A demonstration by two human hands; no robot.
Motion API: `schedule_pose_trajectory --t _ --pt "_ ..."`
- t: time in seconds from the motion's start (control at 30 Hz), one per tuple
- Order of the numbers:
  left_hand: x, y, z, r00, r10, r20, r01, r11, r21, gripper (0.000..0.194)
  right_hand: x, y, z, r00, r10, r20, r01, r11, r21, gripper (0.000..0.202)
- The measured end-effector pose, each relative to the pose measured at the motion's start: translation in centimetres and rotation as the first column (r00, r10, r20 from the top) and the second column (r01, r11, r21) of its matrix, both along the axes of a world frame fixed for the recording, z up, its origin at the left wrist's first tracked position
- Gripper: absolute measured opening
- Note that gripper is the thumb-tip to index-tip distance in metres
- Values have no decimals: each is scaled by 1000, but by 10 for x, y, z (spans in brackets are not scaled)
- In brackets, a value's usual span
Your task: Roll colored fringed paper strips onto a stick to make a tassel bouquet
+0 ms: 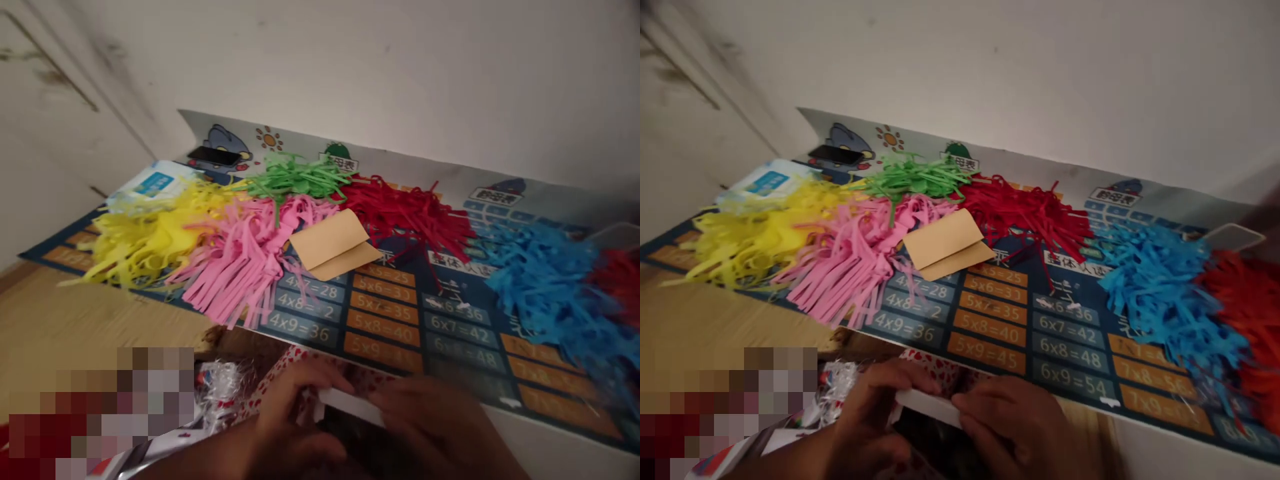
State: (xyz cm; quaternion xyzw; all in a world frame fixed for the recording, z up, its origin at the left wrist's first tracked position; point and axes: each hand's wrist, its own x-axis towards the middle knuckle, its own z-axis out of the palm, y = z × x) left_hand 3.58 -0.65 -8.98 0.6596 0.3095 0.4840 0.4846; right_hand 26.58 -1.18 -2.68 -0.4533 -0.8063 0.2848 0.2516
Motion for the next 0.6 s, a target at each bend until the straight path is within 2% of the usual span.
schedule_pose_trajectory --t 0.03,0.1,0.2,0.27,0.4,0.5,0.6 --pt "0 -2 -6 997 12 73 -12 1000 2 47 0 1 -2 1000 23 -20 -23 1000 5 22" --pt "-1 -4 -11 982 28 184 -14 997 -77 39 1 5 -6 996 80 -49 -82 996 -24 25" --pt "-3 -2 -8 978 -2 210 62 958 -280 39 2 8 -10 991 102 -83 -109 991 -73 26" --pt "-4 2 -6 973 -31 230 110 934 -339 43 2 10 -11 990 82 -117 -92 992 -84 23" --pt "-6 6 -7 970 -64 236 122 962 -244 40 4 13 -13 989 104 -105 -113 991 -79 22" --pt "-7 8 -7 980 -59 191 88 985 -147 27 3 15 -13 983 181 -33 -182 983 -9 27" --pt "-10 9 -6 984 -71 165 88 992 -96 27 0 15 -12 978 201 60 -206 974 91 30"
